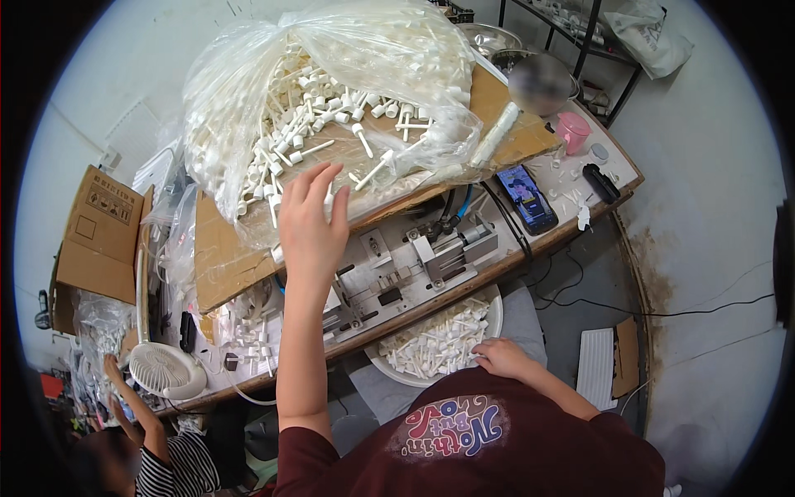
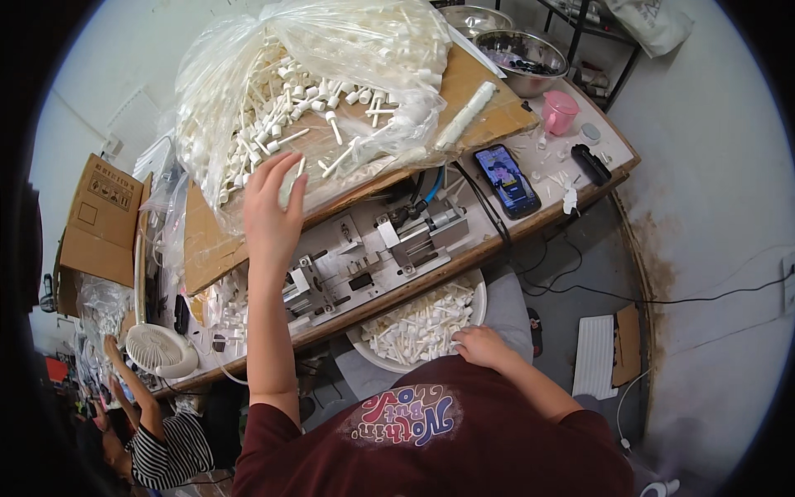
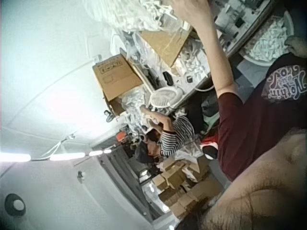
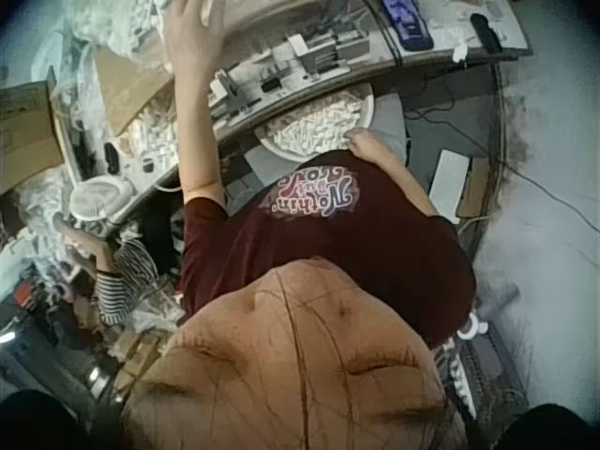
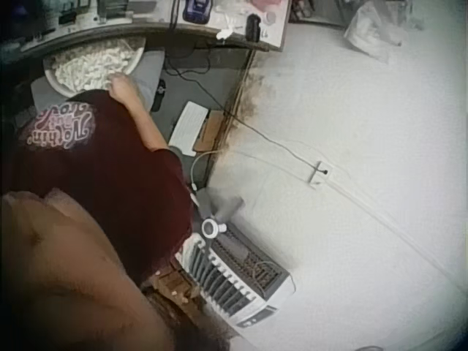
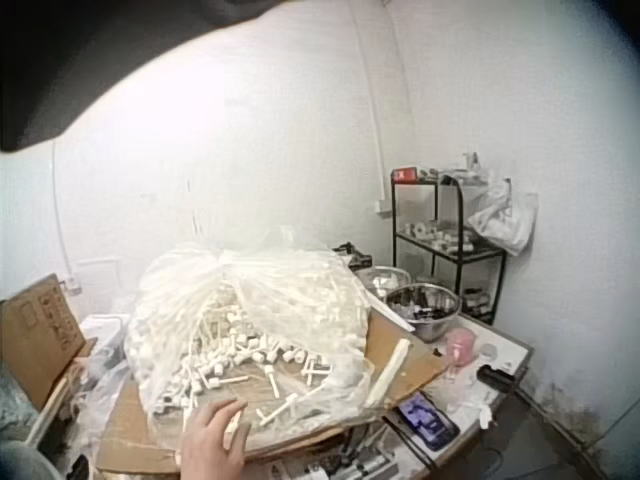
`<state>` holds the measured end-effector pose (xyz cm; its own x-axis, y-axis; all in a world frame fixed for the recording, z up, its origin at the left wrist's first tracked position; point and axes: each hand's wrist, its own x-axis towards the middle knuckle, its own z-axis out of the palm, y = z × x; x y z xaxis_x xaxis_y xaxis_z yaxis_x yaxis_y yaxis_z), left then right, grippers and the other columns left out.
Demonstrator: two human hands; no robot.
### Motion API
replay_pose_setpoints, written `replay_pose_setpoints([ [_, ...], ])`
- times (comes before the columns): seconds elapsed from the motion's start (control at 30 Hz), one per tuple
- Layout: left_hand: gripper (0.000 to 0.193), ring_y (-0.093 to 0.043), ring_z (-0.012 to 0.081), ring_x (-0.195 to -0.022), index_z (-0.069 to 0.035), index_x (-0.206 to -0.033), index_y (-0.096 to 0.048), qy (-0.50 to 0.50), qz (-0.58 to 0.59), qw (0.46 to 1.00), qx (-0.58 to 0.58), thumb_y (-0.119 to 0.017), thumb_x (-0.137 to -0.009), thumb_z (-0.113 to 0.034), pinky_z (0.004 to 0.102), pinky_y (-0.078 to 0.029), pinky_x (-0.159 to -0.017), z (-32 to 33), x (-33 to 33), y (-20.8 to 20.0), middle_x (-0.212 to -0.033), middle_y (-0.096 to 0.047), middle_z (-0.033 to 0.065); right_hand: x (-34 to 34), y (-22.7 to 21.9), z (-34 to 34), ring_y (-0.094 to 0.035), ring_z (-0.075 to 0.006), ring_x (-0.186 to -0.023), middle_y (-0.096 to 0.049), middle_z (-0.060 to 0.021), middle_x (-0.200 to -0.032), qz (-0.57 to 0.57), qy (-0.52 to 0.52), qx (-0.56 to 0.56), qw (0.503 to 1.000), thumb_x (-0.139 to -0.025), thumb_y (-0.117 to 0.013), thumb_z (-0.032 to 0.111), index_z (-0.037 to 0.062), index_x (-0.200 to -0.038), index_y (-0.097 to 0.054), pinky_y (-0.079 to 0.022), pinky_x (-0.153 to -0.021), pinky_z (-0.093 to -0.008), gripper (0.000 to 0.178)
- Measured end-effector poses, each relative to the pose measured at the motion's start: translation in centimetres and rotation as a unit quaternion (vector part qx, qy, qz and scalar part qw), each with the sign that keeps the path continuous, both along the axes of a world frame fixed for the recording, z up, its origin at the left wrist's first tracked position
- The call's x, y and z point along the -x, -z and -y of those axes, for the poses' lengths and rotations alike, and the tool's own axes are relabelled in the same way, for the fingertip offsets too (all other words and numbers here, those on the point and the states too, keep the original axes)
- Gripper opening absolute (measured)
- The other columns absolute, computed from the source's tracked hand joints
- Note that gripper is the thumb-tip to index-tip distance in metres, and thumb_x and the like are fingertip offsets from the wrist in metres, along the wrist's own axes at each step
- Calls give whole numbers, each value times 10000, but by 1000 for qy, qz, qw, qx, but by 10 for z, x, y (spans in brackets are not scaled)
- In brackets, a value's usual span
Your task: The person is manually assembling small white plastic components by joining multiple pieces together at a workbench.
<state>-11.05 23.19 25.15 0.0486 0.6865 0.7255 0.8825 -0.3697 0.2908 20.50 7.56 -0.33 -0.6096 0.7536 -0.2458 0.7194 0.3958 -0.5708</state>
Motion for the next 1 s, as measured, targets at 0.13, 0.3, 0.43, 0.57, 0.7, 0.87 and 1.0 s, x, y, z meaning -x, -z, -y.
replay_pose_setpoints([
  [0.13,272,-644,287,-972,-104,-1116,-693,-58,-66,990,106,-685,-870,-219,391,-501,-834,-31,-7,21,-1118,-667,87,9,7,8,-651,-321,-954,-684,-122,-980,7,6,6,1000,-876,-606,225,81,-1013,-665,-515,-846,-443,207],
  [0.3,245,-660,305,-908,-123,-1044,-735,-63,-128,983,113,-696,-844,-258,397,-516,-783,-56,0,42,-1024,-703,79,12,8,13,-653,-329,-936,-682,-128,-963,4,23,9,1000,-876,-607,222,81,-1010,-661,-518,-835,-449,202],
  [0.43,195,-661,305,-894,-96,-944,-757,-66,-146,974,161,-693,-825,-237,397,-521,-764,-62,-1,38,-930,-713,95,14,1,12,-654,-335,-920,-680,-130,-942,11,22,1,1000,-877,-604,222,79,-996,-660,-519,-827,-456,195],
  [0.57,163,-666,306,-843,-84,-921,-757,-55,-133,974,172,-658,-831,-178,399,-525,-747,-58,2,31,-917,-706,95,16,0,12,-655,-337,-904,-677,-128,-925,8,29,-7,1000,-873,-608,224,77,-983,-662,-521,-815,-465,193],
  [0.7,156,-670,303,-812,-64,-922,-751,-18,-56,990,132,-646,-815,-108,382,-522,-733,-57,12,38,-914,-700,93,20,1,12,-656,-339,-884,-675,-127,-919,2,29,-19,999,-869,-610,217,72,-980,-664,-523,-804,-468,190],
  [0.87,149,-676,277,-793,-56,-923,-750,17,16,995,95,-650,-813,-66,366,-530,-718,-45,18,35,-938,-694,73,21,3,10,-653,-334,-903,-685,-129,-948,9,11,-9,1000,-888,-604,214,65,-1028,-674,-511,-828,-442,216],
  [1.0,160,-667,194,-761,-54,-971,-753,36,94,991,90,-685,-827,-49,296,-520,-681,-36,21,25,-956,-713,61,21,-8,3,-661,-334,-877,-682,-129,-915,-41,29,-45,998,-873,-609,195,63,-990,-678,-531,-805,-449,189],
])
